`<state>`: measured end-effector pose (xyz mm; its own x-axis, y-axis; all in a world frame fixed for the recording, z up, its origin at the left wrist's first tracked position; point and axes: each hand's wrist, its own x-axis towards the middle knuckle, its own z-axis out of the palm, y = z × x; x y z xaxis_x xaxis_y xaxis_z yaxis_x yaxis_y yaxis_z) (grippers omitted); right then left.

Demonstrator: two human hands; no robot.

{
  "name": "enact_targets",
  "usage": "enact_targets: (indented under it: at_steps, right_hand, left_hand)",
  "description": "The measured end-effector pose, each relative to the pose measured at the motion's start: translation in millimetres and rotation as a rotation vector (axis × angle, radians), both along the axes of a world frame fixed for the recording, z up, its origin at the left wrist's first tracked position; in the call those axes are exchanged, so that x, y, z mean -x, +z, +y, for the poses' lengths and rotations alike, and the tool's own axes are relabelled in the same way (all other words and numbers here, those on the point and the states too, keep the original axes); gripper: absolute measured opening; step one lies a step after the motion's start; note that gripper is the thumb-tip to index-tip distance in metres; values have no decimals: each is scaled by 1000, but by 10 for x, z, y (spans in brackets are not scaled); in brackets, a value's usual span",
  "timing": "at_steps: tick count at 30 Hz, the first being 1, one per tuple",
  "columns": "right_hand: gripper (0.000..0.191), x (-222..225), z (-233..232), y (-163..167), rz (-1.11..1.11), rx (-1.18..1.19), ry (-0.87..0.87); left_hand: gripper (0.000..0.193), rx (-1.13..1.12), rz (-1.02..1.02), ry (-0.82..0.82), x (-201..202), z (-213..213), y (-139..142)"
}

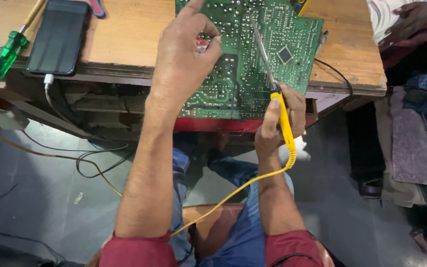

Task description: The person uses a soldering iron and solder wire to reflow solder joints on a green circuit board. They work on multiple points on the board, then flip it over to inspect the component side.

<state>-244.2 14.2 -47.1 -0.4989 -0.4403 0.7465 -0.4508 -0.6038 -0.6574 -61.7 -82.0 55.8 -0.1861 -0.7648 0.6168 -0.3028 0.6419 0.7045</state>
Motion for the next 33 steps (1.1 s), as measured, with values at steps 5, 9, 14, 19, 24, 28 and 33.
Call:
enact_targets:
  at_steps: [5, 9, 14, 19, 24, 28, 33]
  right_hand:
    - [26, -19, -27, -15, 36, 25, -33]
    - [26, 3, -78, -12, 64, 48, -33]
    - [24, 9, -104, -12, 101, 70, -32]
    - [25, -20, -90, -11, 85, 72, 0]
    - [25, -49, -80, 14, 68, 45, -17]
    - [24, -51, -67, 44, 90, 25, -26]
    - [24, -53, -43, 75, 101, -8, -43]
  left_hand:
    - [11, 242, -55, 42, 8, -24, 10]
    - [12, 167, -53, 33, -16, -35, -3]
    - [11, 14, -2, -28, -37, 8, 5]
    - [9, 171, -210, 129, -7, 32, 35]
    - [6, 153, -290, 123, -32, 56, 27]
    - [7, 169, -300, 122, -32, 47, -2]
    - [6, 163, -313, 88, -29, 25, -32]
